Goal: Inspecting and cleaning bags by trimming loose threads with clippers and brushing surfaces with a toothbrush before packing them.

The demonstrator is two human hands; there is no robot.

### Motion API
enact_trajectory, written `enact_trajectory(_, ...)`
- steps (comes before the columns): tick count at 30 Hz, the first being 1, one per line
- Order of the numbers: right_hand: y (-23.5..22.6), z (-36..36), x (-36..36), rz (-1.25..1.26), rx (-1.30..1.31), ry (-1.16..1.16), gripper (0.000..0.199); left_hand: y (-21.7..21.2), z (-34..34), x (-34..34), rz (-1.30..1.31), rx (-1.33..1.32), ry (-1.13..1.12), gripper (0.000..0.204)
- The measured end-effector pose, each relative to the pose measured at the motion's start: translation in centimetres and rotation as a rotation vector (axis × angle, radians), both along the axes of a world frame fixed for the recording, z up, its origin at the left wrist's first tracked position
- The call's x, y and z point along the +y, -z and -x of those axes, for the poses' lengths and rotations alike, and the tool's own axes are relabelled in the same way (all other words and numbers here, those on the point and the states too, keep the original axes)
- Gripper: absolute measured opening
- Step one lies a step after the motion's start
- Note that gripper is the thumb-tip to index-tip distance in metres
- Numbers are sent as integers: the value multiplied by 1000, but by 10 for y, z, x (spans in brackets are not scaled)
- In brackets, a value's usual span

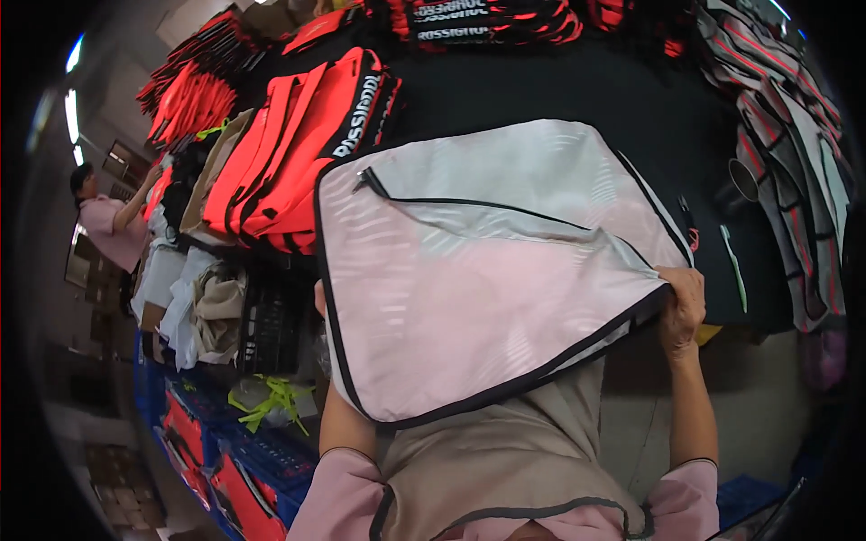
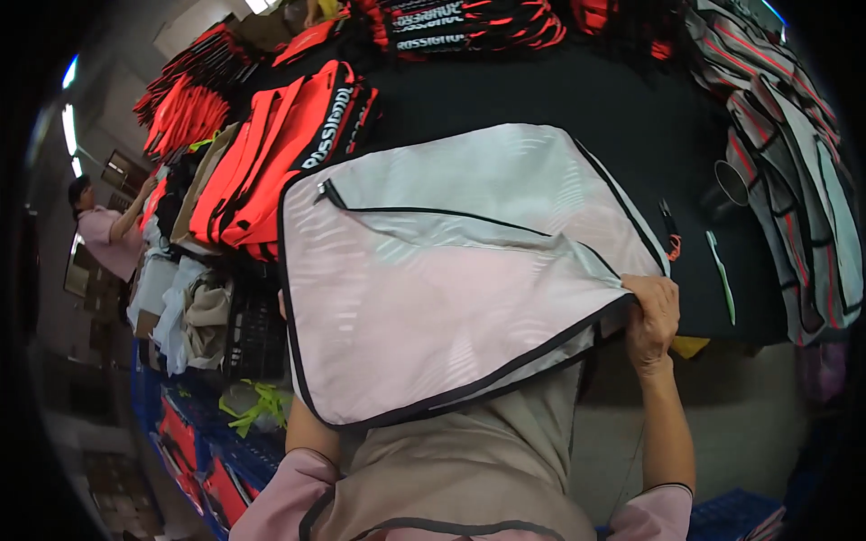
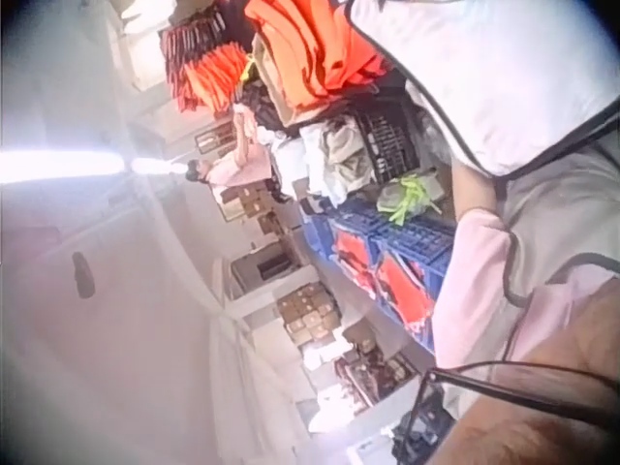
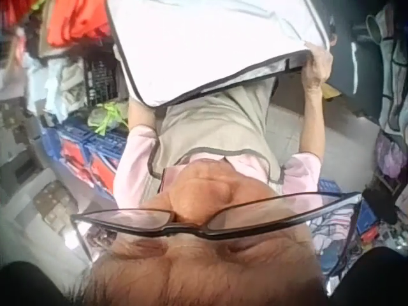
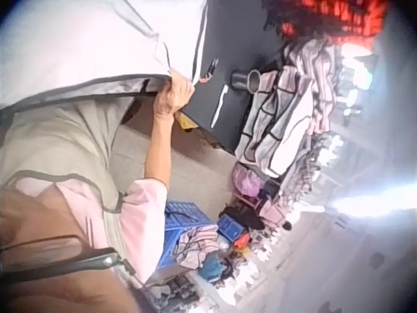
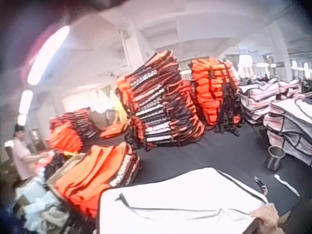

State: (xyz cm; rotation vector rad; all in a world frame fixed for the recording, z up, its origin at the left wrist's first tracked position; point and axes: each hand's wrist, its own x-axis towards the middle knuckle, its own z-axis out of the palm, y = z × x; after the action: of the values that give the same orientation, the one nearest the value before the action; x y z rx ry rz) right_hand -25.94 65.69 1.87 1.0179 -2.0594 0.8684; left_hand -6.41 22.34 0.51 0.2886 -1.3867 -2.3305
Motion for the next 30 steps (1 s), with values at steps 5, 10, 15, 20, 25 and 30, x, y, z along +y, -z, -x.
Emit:
enact_trajectory(5, 17, 35, -5, 109, -154, 51, 12, 2, 1, -20, 127, -51, -108, 53)
enact_trajectory(10, 28, 71, 3, 222, -318, 83, 15, 5, -19, 0, 1026, -304, -519, 53)
enact_trajectory(15, 25, 79, 4, 222, -353, 58, 17, 14, -48, 12, 1723, -275, -255, 93)
enact_trajectory(20, -22, 102, -8, 297, -497, 94, 20, -57, 18, 9, 1643, 275, -395, 31)
enact_trajectory(25, -109, 159, -23, 283, -152, 171, 35, -140, 107, 5, 1453, 91, -661, 25)
enact_trajectory(30, -124, 132, -32, 474, -93, 218, 39, -173, 171, -27, 925, 110, -658, 37)
